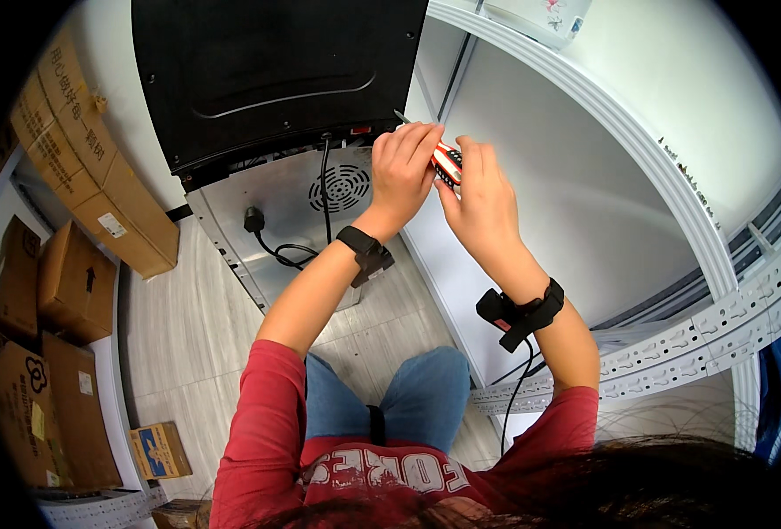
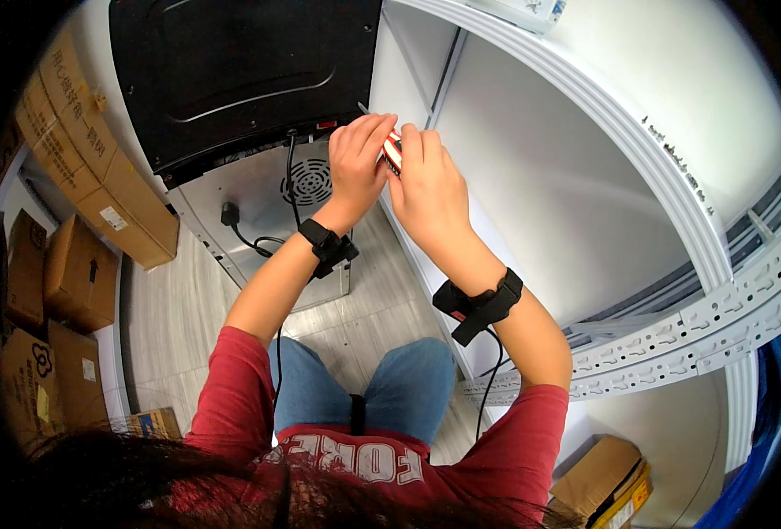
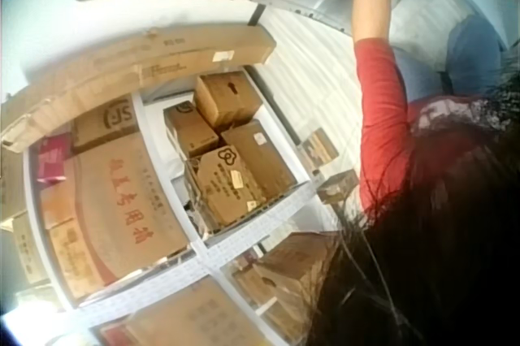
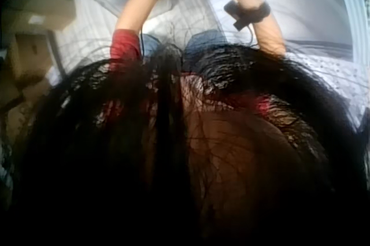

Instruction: The person uses a screwdriver to remove screws from the back panel of a black appliance, sets the screws on a nearby white shelf, and then begins reattaching the panel with the screws.

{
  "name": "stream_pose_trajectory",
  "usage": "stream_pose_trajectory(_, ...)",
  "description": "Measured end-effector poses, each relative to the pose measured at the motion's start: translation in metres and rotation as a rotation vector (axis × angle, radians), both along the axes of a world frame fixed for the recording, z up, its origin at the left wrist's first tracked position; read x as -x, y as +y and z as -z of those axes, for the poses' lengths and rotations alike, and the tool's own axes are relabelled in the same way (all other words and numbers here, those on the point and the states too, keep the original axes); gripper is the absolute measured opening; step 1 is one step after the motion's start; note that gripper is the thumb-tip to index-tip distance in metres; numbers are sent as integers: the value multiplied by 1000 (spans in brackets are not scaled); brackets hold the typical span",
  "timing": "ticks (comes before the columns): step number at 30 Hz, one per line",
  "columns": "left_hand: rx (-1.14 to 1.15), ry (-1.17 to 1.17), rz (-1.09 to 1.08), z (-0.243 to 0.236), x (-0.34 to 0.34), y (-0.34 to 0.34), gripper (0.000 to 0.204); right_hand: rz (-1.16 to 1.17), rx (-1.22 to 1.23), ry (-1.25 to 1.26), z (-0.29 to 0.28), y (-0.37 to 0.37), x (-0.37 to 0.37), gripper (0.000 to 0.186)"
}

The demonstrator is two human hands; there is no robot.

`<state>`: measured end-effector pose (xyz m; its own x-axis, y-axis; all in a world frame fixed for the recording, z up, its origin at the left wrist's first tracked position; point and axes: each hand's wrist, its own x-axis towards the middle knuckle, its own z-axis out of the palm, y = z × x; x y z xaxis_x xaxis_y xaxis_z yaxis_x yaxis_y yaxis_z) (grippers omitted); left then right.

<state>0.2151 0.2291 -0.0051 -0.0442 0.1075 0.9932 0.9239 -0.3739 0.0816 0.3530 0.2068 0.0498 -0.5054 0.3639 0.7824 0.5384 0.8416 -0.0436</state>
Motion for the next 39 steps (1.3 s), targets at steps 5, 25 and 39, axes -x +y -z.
stream_pose_trajectory(5, 20, -53, 13, 3, -2, 2, 45, 156, 369, -7, -13, -6, 8, 47)
stream_pose_trajectory(25, -3, -73, 16, 12, -5, 9, 45, 0, 79, -150, 3, 9, 0, 33)
stream_pose_trajectory(39, -20, -54, 21, 7, 1, 14, 46, 210, -179, -356, -8, 11, 10, 27)
